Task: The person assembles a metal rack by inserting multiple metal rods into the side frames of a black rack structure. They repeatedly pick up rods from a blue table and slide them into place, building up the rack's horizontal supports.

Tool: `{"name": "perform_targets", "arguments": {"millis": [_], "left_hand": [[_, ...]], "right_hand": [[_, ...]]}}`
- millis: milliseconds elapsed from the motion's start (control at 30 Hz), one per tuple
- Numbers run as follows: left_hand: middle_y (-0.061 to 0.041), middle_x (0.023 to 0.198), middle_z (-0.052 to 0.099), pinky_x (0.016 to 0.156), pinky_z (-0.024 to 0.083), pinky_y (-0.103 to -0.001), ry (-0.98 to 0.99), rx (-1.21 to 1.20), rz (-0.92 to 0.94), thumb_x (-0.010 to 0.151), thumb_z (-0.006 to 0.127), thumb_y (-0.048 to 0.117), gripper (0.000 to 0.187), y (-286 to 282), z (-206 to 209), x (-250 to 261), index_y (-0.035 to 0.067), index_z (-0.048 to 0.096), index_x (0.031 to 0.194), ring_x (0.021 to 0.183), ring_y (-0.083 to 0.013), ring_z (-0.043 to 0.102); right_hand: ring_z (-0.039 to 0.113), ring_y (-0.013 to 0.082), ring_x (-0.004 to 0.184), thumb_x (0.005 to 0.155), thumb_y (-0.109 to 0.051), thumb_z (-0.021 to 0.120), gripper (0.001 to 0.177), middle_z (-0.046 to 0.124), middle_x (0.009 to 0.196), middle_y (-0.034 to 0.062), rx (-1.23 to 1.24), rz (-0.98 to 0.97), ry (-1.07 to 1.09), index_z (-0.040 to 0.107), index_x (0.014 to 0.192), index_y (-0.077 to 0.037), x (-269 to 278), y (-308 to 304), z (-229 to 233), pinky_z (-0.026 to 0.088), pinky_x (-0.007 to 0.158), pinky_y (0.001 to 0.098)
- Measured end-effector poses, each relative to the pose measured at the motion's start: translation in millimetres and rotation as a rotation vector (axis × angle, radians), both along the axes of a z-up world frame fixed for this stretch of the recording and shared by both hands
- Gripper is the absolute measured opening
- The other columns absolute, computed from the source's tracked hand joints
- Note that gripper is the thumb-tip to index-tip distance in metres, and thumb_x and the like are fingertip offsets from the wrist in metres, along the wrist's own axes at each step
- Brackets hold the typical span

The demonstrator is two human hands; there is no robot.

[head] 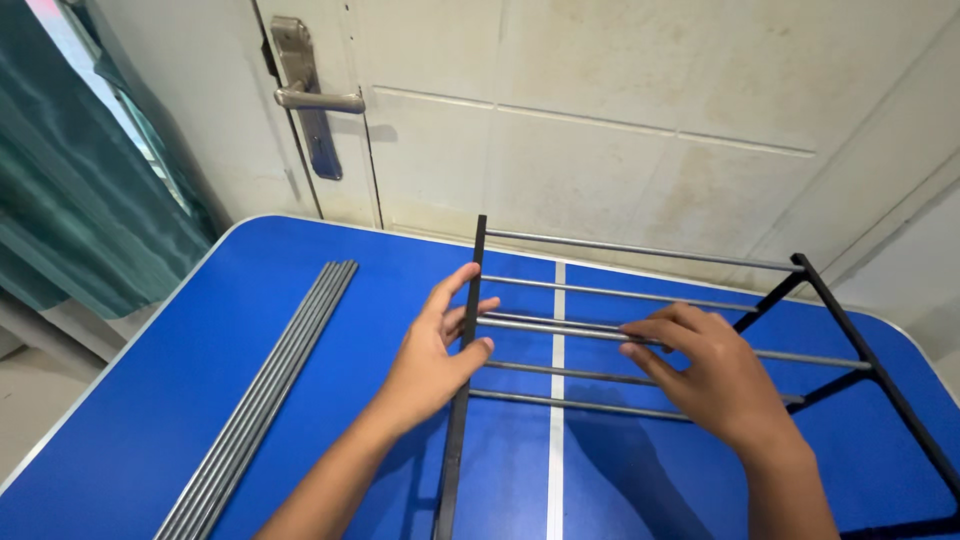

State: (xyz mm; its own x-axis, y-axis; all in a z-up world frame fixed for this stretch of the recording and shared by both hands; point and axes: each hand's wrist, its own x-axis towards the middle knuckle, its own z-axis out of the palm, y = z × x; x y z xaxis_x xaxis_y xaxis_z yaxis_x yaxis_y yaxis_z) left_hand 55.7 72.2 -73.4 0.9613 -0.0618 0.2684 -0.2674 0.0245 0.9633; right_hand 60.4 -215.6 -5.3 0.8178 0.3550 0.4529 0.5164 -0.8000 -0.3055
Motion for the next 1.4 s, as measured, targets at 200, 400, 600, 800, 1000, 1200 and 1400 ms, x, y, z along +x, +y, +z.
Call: {"name": "perform_targets", "arguments": {"millis": [200, 400, 600, 800, 1000, 1200, 1400], "left_hand": [[-0.01, 0.146, 0.048, 0.106, 0.051, -0.032, 0.035, 0.011, 0.032, 0.082, 0.064, -0.007, 0.076, 1.2, 4.1, -1.3, 0.003, 0.037, 0.153, 0.125, -0.0197, 0.065], [-0.007, 0.149, 0.044, 0.093, 0.055, -0.031, 0.043, -0.033, 0.015, 0.082, 0.063, -0.008, 0.074, 2.5, 3.9, -0.1, 0.001, 0.042, 0.152, 0.11, -0.0185, 0.064], [-0.007, 0.148, 0.045, 0.097, 0.056, -0.031, 0.036, 0.027, 0.017, 0.081, 0.061, -0.008, 0.075, 4.8, 5.6, -0.4, 0.001, 0.039, 0.152, 0.114, -0.0191, 0.069], [-0.007, 0.145, 0.047, 0.101, 0.054, -0.033, 0.037, 0.043, 0.027, 0.081, 0.061, -0.006, 0.074, 4.2, 7.4, -0.5, 0.001, 0.04, 0.151, 0.113, -0.0187, 0.071], [-0.006, 0.144, 0.049, 0.105, 0.052, -0.035, 0.055, 0.065, 0.047, 0.082, 0.062, -0.004, 0.074, 3.0, 10.0, -3.2, 0.004, 0.041, 0.152, 0.112, -0.0167, 0.071], [-0.005, 0.154, 0.045, 0.104, 0.052, -0.038, 0.008, 0.096, 0.116, 0.087, 0.069, 0.005, 0.055, -4.6, 0.6, -2.9, 0.008, 0.055, 0.14, 0.114, -0.02, 0.067], [-0.01, 0.149, 0.054, 0.101, 0.057, -0.036, -0.118, 0.172, 0.135, 0.091, 0.072, 0.012, 0.02, 16.3, -6.9, 7.0, 0.004, 0.073, 0.11, 0.12, -0.0208, 0.068]], "right_hand": [[0.067, 0.0189, 0.065, 0.075, -0.02, 0.084, 0.022, 0.072, 0.085, 0.0026, 0.098, 0.09, -0.094, 0.076, 0.093, -0.01, 2.4, 19.1, -10.1, 0.054, 0.057, 0.0323], [0.067, 0.0185, 0.064, 0.081, -0.018, 0.081, 0.015, 0.072, 0.08, 0.0026, 0.123, 0.171, -0.212, 0.074, 0.088, -0.007, 7.8, 17.8, -17.0, 0.054, 0.055, 0.0303], [0.063, 0.0257, 0.064, 0.085, -0.019, 0.077, 0.012, 0.067, 0.072, 0.0045, -0.012, 0.148, -0.277, 0.075, 0.09, -0.008, 12.7, 11.7, -23.9, 0.049, 0.058, 0.0378], [0.061, 0.0263, 0.068, 0.09, -0.018, 0.071, 0.01, 0.068, 0.076, 0.0034, -0.059, 0.136, -0.244, 0.071, 0.086, -0.009, 15.1, 8.3, -24.9, 0.047, 0.063, 0.0399], [0.059, 0.0239, 0.069, 0.09, -0.018, 0.071, 0.009, 0.066, 0.075, 0.0033, -0.006, 0.156, -0.198, 0.071, 0.088, -0.009, 12.7, 5.1, -19.6, 0.045, 0.066, 0.0384], [0.059, 0.0223, 0.072, 0.09, -0.016, 0.071, 0.01, 0.071, 0.084, 0.0018, -0.067, 0.203, -0.329, 0.071, 0.093, -0.007, 10.1, 17.0, -18.3, 0.04, 0.069, 0.0379], [0.062, 0.0224, 0.091, 0.087, -0.024, 0.076, 0.022, 0.071, 0.099, 0.0033, -0.022, 0.223, -0.327, 0.073, 0.104, -0.011, -0.6, 19.1, 0.9, 0.042, 0.082, 0.0398]]}}
